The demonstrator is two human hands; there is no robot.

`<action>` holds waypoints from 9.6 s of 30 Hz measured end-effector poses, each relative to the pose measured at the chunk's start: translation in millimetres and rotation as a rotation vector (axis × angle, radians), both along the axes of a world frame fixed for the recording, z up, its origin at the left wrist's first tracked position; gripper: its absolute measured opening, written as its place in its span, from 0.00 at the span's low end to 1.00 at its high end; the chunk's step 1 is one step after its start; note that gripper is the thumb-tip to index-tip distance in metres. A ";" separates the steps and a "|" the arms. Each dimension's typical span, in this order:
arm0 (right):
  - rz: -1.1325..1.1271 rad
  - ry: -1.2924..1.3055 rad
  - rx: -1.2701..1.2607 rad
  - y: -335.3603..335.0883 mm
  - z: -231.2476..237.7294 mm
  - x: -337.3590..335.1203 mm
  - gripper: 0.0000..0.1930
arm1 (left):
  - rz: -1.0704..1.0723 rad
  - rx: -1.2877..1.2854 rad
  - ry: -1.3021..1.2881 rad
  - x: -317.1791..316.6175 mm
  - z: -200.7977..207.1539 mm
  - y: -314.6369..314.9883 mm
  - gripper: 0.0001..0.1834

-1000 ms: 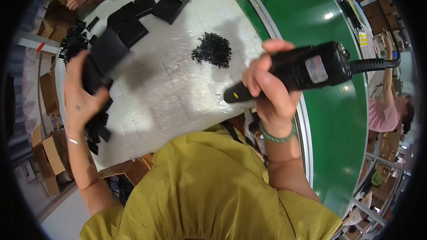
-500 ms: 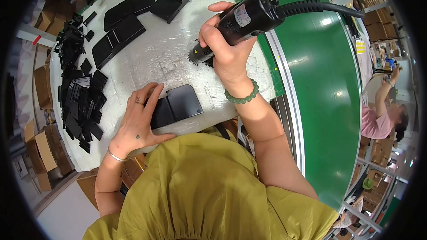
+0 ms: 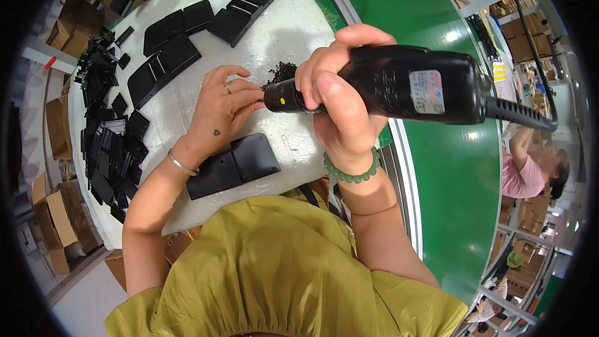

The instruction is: Assemble black plastic components using an electric screwdriver.

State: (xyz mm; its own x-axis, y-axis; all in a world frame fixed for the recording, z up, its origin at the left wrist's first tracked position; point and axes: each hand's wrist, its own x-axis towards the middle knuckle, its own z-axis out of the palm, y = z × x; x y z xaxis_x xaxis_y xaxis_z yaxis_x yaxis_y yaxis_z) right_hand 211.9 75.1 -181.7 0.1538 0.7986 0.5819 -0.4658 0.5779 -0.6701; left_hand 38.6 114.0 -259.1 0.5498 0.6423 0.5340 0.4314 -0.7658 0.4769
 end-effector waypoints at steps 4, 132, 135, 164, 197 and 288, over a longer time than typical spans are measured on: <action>0.013 -0.017 0.061 -1.8 5.6 6.2 0.21 | 0.038 0.025 -0.085 4.7 0.3 1.9 0.09; 0.401 -0.352 0.117 -46.8 13.2 -42.4 0.15 | 0.260 -0.279 -0.233 -66.1 24.5 -82.3 0.31; 0.392 -0.366 0.039 -59.3 14.9 -47.4 0.14 | 0.263 -0.366 -0.198 -81.3 6.4 -83.5 0.32; 0.650 -0.672 -0.075 -67.3 9.0 -74.3 0.13 | 0.305 -0.527 -0.023 -73.1 -22.0 -101.4 0.19; 0.336 -0.388 -0.600 -87.0 -14.5 -45.5 0.32 | -0.354 -1.375 -1.299 -111.7 29.8 -127.7 0.19; -0.080 0.062 0.013 -10.5 -6.6 13.6 0.18 | -0.009 -0.008 -0.098 17.7 -7.3 -0.3 0.08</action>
